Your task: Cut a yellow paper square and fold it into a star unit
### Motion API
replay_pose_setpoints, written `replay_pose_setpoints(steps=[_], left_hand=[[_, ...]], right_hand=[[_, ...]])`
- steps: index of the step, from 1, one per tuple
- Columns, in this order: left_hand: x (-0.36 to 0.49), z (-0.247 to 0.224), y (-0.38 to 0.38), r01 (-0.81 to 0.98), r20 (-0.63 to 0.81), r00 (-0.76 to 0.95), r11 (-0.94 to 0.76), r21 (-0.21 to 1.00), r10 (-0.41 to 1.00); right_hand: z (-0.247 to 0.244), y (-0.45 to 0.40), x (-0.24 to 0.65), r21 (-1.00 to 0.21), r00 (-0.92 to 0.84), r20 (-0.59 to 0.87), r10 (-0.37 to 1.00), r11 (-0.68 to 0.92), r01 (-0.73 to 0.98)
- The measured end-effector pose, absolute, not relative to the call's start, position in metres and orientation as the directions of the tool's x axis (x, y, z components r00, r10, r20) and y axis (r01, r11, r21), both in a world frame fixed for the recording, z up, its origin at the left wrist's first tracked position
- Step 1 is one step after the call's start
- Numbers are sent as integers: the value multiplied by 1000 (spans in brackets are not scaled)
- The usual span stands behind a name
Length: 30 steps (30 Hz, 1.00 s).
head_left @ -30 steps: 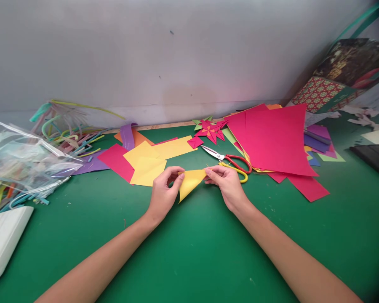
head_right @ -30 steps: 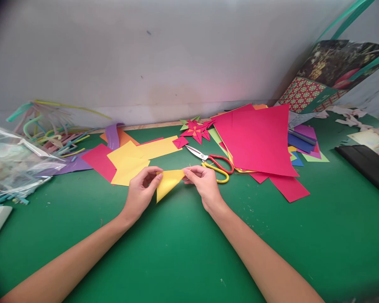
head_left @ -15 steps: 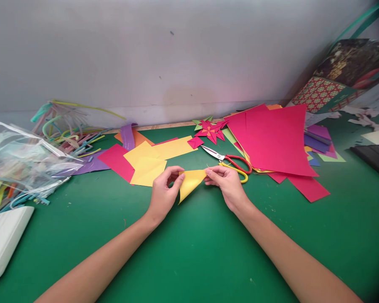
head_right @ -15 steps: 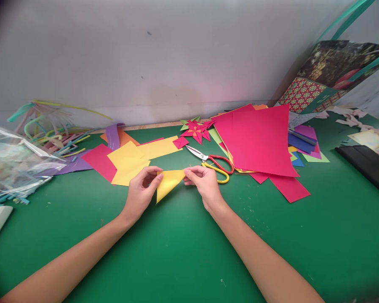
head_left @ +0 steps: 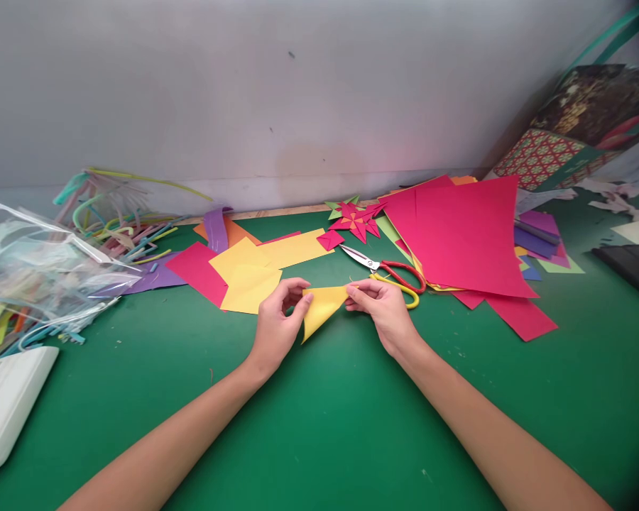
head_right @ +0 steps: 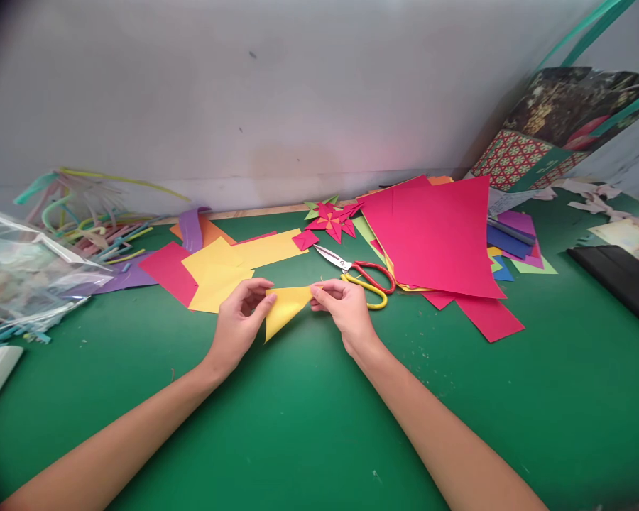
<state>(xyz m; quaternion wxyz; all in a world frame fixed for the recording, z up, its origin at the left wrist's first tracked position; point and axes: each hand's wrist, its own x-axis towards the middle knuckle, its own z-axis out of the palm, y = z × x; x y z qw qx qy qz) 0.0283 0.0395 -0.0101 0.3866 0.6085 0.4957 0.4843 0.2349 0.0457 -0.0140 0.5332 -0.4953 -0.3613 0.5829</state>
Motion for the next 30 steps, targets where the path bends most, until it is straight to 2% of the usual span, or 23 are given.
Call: replay_pose_setpoints(steps=[30], left_hand=[[28,-9,39,223,200,35,-203,954,979]], right_hand=[[-13,46,236,-944,43,-203,978,-184,-273]])
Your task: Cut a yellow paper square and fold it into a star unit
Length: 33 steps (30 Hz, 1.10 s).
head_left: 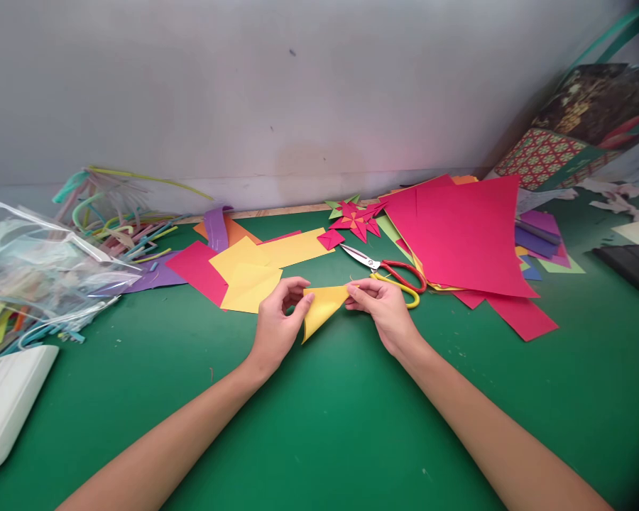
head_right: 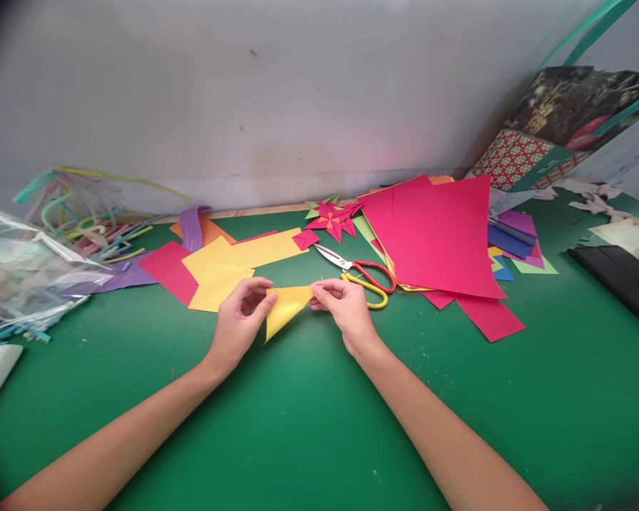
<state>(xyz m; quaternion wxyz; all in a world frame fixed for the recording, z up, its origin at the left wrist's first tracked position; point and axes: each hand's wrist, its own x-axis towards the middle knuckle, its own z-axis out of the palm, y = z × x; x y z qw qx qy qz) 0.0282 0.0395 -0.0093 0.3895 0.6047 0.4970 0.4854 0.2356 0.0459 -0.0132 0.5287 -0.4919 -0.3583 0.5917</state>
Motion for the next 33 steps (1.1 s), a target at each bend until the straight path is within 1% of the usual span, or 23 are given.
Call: replay_pose_setpoints(steps=[17,22,26,33], left_hand=[[29,-9,39,252,212,17,-209,945,977],[29,-8,39,260,210,24,-209,943,977],[29,-8,38,235,202,49,-208,950,978],[30,-9,38,230,199,75,-211,950,977]], right_hand=[[-11,46,236,-947,22,-191,981,-178,-267],[-7,44,234,-959,-46,-145,988,-152,-240],[-1,36,226,-938,-89,-165,982,-184,-295],[-4,32,220,-938,5,-174,985,-164,-304]])
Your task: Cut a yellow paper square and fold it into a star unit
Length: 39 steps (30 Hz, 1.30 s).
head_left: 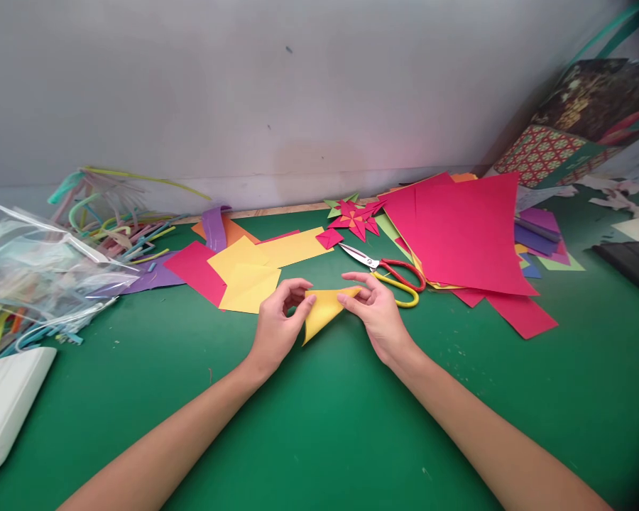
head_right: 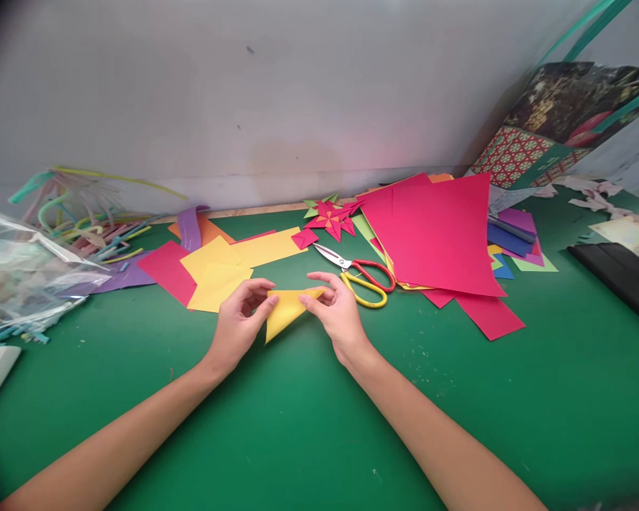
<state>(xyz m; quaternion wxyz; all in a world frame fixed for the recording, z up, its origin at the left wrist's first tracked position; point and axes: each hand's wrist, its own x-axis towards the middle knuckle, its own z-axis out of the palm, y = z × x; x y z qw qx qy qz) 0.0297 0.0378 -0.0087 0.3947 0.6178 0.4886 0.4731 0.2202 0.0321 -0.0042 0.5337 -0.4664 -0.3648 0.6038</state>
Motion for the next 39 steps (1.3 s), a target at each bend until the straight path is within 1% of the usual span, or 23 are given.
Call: replay_pose_setpoints(steps=[6,16,25,39], left_hand=[[30,-9,39,242,199,59,-208,948,978],[30,-10,39,248,197,53,-204,947,979],[29,-10,40,259,198,49,-204,944,979],[29,-10,39,258,182,46,-188,948,982]], right_hand=[[-4,35,224,-951,40,-168,985,-152,-269],[-4,37,227,-949,54,-173,983,-152,-277],[-6,37,229,-939,13,-155,988,-143,-312],[-3,36,230,-941,13,-144,989,-133,-311]])
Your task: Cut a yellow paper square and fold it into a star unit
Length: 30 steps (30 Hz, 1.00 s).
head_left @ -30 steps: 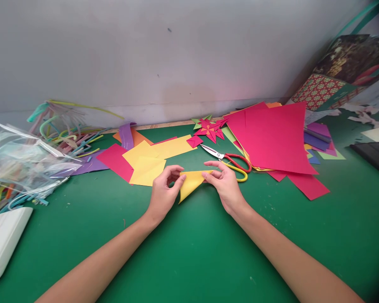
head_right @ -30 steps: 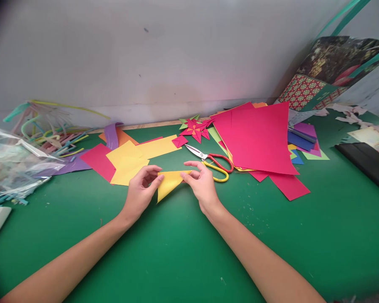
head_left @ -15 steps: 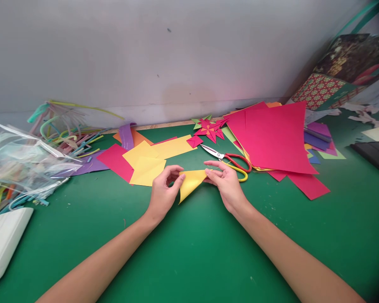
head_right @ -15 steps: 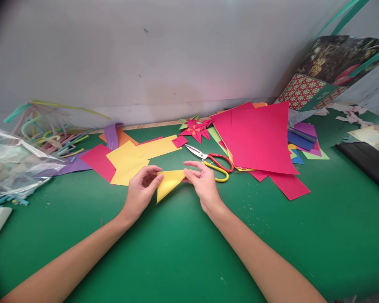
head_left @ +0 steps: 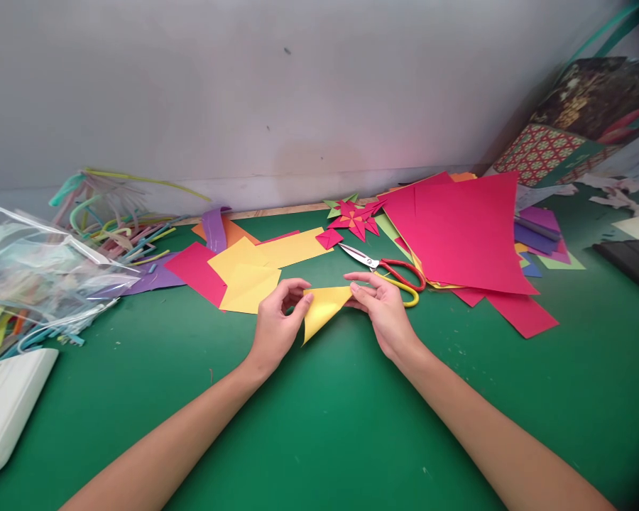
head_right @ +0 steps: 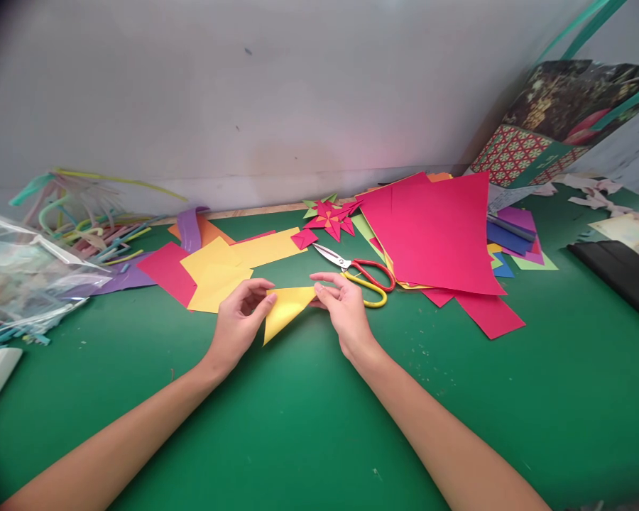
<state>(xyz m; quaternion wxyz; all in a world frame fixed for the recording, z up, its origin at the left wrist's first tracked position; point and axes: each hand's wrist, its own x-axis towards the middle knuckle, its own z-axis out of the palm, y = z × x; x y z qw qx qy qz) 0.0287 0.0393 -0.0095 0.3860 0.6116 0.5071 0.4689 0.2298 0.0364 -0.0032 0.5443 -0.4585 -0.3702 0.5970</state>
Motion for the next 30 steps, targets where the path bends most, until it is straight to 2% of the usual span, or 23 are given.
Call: replay_pose_setpoints(steps=[13,30], left_hand=[[28,-11,41,217,168,49,-175,960,985],[28,-12,43,204,165,39,-170,964,985]], right_hand=[[-7,43,235,-957,11,-122,992,-115,-265],[-10,46,238,-973,92,-133,987,-113,-200]])
